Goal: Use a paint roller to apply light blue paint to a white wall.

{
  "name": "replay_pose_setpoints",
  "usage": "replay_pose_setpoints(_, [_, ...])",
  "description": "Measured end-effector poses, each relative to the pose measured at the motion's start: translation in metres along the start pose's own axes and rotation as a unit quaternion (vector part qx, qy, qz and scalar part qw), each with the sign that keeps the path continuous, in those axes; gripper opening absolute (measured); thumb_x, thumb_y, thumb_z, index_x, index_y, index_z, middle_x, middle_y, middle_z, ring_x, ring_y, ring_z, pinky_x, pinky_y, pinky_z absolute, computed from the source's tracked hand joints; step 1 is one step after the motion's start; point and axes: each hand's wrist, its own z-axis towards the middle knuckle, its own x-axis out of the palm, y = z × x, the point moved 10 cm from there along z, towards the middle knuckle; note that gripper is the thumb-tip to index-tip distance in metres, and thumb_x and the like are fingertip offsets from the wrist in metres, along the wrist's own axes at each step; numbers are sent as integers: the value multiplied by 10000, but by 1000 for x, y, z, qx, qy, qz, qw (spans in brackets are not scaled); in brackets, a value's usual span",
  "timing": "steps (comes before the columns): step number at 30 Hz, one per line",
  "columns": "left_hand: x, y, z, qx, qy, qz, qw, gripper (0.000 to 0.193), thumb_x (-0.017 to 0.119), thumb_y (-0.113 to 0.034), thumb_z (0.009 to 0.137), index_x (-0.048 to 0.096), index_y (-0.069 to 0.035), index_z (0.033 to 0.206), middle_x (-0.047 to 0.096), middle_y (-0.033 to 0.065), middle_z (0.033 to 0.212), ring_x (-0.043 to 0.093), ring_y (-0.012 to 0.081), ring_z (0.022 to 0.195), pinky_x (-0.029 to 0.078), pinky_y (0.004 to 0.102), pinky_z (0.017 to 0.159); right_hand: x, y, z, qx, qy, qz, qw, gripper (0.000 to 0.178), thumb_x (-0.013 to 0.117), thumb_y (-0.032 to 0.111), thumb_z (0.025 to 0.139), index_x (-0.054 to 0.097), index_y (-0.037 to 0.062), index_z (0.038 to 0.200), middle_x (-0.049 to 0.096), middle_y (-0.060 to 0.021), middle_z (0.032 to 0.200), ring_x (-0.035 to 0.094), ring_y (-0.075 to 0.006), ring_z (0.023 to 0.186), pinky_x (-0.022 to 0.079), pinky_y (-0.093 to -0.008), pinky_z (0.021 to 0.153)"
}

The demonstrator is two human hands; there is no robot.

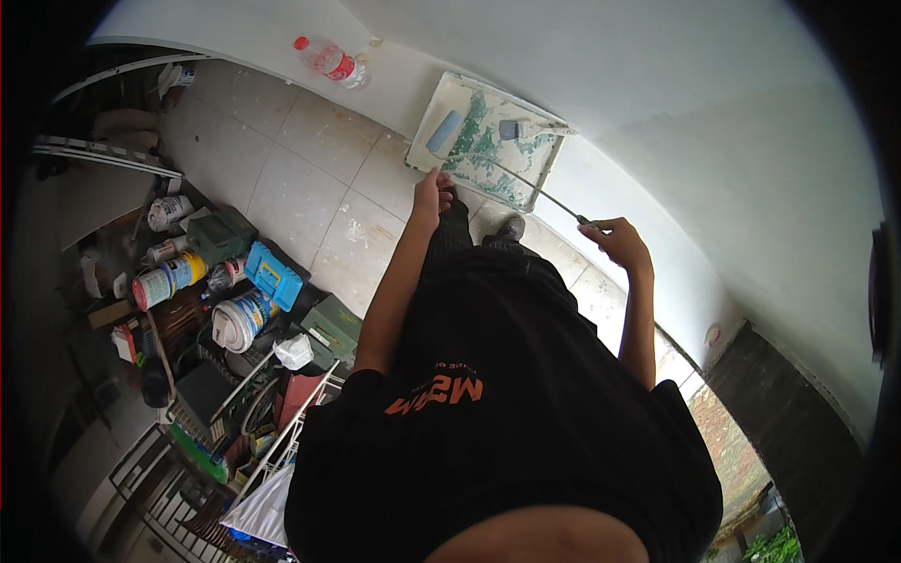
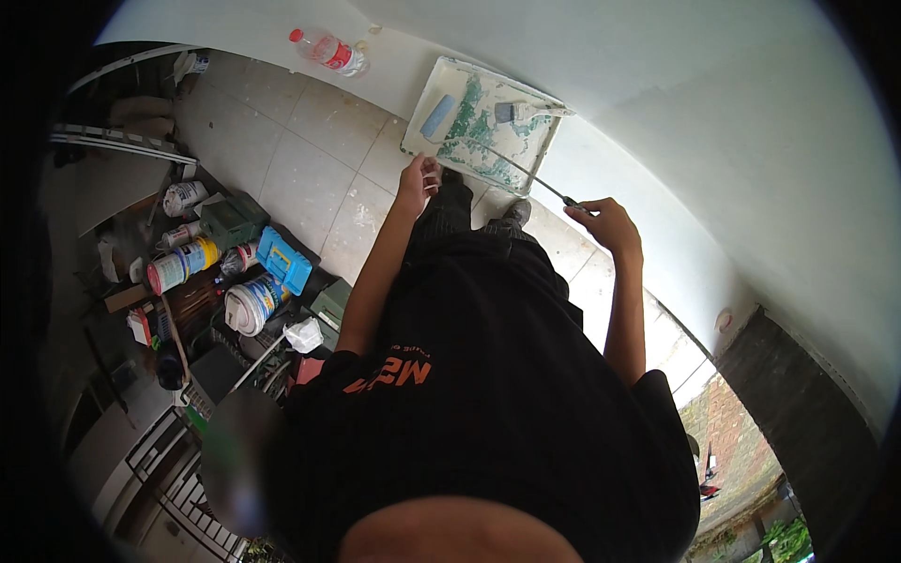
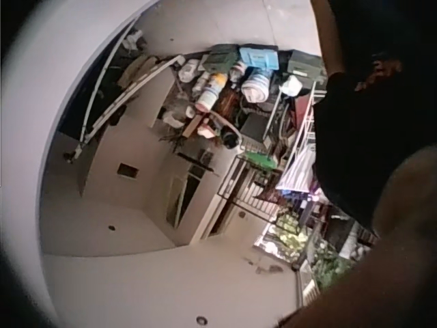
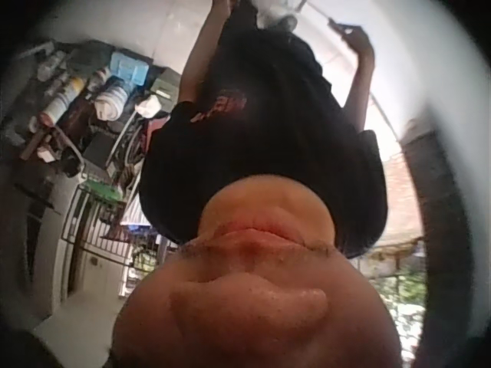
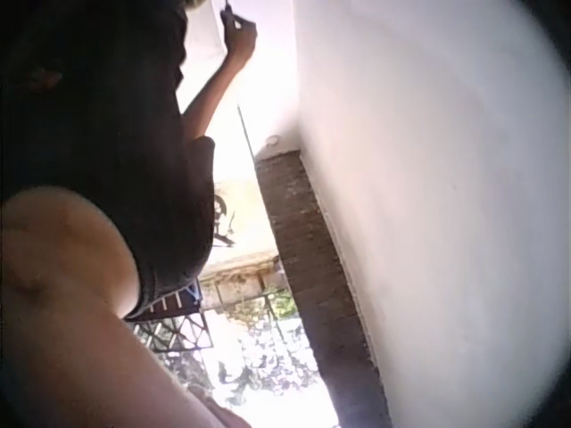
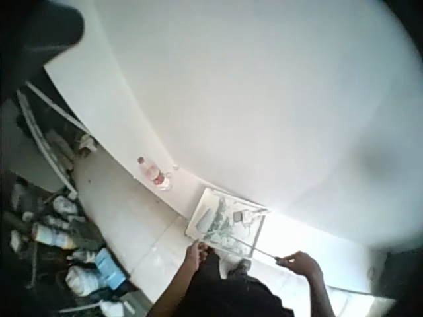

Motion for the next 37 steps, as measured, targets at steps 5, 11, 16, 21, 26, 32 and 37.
replay_pose_setpoints(5, [45, -11, 28, 93, 86, 292, 948, 431, 412, -374, 895, 530, -39, 1139, 645, 62, 906, 522, 125, 473, 401, 254, 423, -2, 1, 7, -3, -20, -27, 999, 399, 646, 467, 727, 702, 112, 900, 665, -143, 851, 638, -265, 811, 470, -358, 746])
replay_pose_setpoints(11, [95, -15, 53, 137, 134, 405, 894, 501, 394, -399, 896, 437, -55, 1257, 622, 143, 994, 556, 179, 488, 478, 304, 543, -3, 11, 0, 16, -17, 0, 1000, 404, 659, 462, 712, 701, 110, 905, 662, -152, 860, 637, -275, 811, 470, -355, 748])
replay_pose_setpoints(16, [115, -7, 62, 118, 160, 442, 875, 576, 304, -493, 902, 475, -26, 1192, 619, 156, 955, 601, 217, 593, 482, 336, 630, 4, 12, -1, 35, 1, -14, 999, 403, 666, 448, 710, 697, 101, 913, 663, -153, 862, 637, -267, 813, 467, -348, 748])
replay_pose_setpoints(21, [112, 12, 79, 75, 203, 471, 855, 651, 252, -565, 888, 474, -31, 1187, 607, 141, 1007, 590, 215, 579, 447, 318, 542, 7, 24, -3, 32, 7, -14, 999, 403, 678, 435, 699, 695, 99, 922, 663, -153, 861, 637, -260, 817, 465, -342, 746])
replay_pose_setpoints(26, [112, 23, 76, 57, 225, 492, 839, 683, 250, -566, 890, 492, 18, 1148, 616, 152, 970, 565, 233, 563, 474, 352, 606, 10, 23, 1, 43, 11, -34, 998, 404, 682, 429, 695, 694, 97, 925, 663, -150, 866, 636, -261, 819, 463, -343, 749])
replay_pose_setpoints(32, [107, 27, 88, 52, 240, 458, 854, 710, 220, -619, 867, 506, -60, 1197, 613, 134, 1045, 588, 200, 569, 403, 295, 450, 10, 32, 3, 41, 25, -23, 999, 412, 688, 428, 702, 695, 78, 920, 610, -85, 590, 537, -151, 496, 429, -303, 537])
replay_pose_setpoints(37, [106, 21, 88, 50, 233, 454, 858, 693, 229, -609, 870, 516, -69, 1194, 612, 149, 1055, 597, 216, 581, 417, 305, 460, 12, 30, 8, 57, 43, -4, 997, 400, 685, 434, 715, 698, 95, 927, 573, -42, 537, 472, -122, 434, 393, -288, 479])
